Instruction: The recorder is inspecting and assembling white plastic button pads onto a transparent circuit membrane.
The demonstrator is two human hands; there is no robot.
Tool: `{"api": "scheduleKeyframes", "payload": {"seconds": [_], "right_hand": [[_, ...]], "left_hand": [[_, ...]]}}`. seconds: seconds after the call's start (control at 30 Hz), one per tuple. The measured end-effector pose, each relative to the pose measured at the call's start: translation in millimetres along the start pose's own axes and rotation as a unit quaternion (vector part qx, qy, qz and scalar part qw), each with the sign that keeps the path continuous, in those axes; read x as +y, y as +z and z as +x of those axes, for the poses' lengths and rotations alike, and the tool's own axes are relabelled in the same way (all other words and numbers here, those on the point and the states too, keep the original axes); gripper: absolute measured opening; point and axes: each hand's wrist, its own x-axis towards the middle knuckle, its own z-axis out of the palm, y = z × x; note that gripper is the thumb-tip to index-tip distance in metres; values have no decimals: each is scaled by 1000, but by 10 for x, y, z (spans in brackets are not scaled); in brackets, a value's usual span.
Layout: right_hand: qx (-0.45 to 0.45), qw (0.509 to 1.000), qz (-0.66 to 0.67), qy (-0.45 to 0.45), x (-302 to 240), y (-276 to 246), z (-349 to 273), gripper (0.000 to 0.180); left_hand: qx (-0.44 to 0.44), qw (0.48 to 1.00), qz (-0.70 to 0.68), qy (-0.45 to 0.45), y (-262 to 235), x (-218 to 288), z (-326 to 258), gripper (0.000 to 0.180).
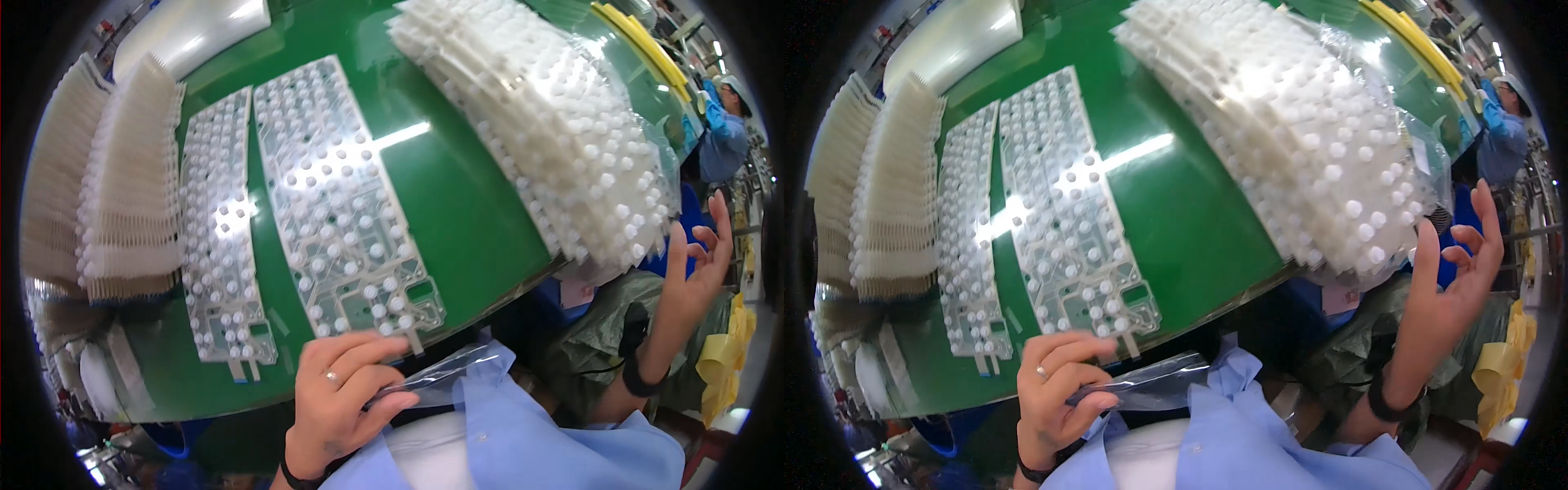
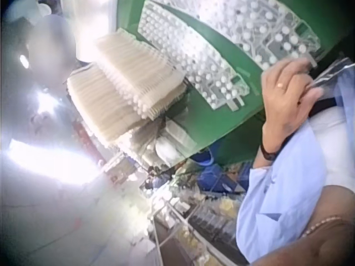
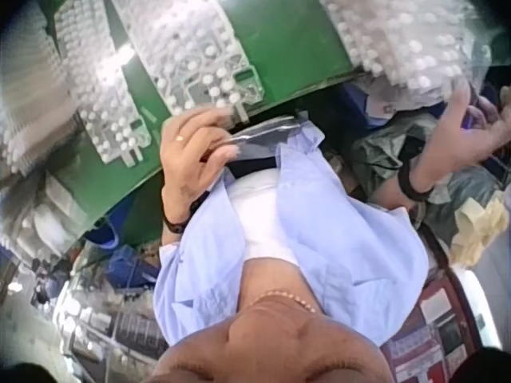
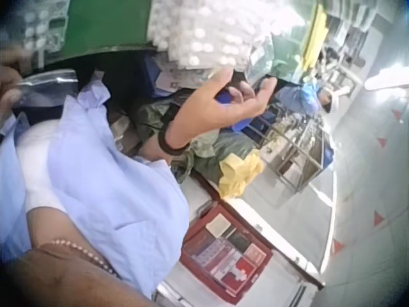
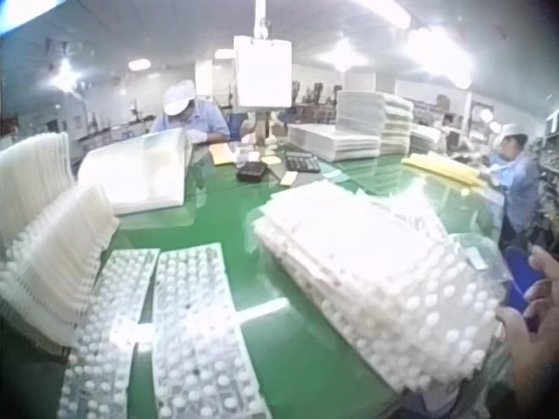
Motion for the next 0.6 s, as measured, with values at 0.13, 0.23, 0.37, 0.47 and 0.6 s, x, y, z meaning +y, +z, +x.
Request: {"api": "scheduleKeyframes", "payload": {"seconds": [0.13, 0.23, 0.37, 0.47, 0.6], "right_hand": [[-385, 870, 294, -93, -725, 70, -429, 33], [-448, 804, 383, -72, -1001, 232, -753, 22], [-455, 801, 382, -75, -1019, 253, -896, 18], [-457, 795, 392, -73, -1009, 245, -891, 17], [-465, 790, 396, -54, -981, 249, -912, 16]], "left_hand": [[-67, 987, -108, -99, 88, 27, -127, 30], [-68, 988, -113, -76, 97, 58, -72, 29], [-40, 995, -86, -32, 100, 95, -68, 27], [-28, 995, -90, -35, 125, 94, -75, 27], [-53, 993, -100, -39, 126, 86, -55, 27]]}}
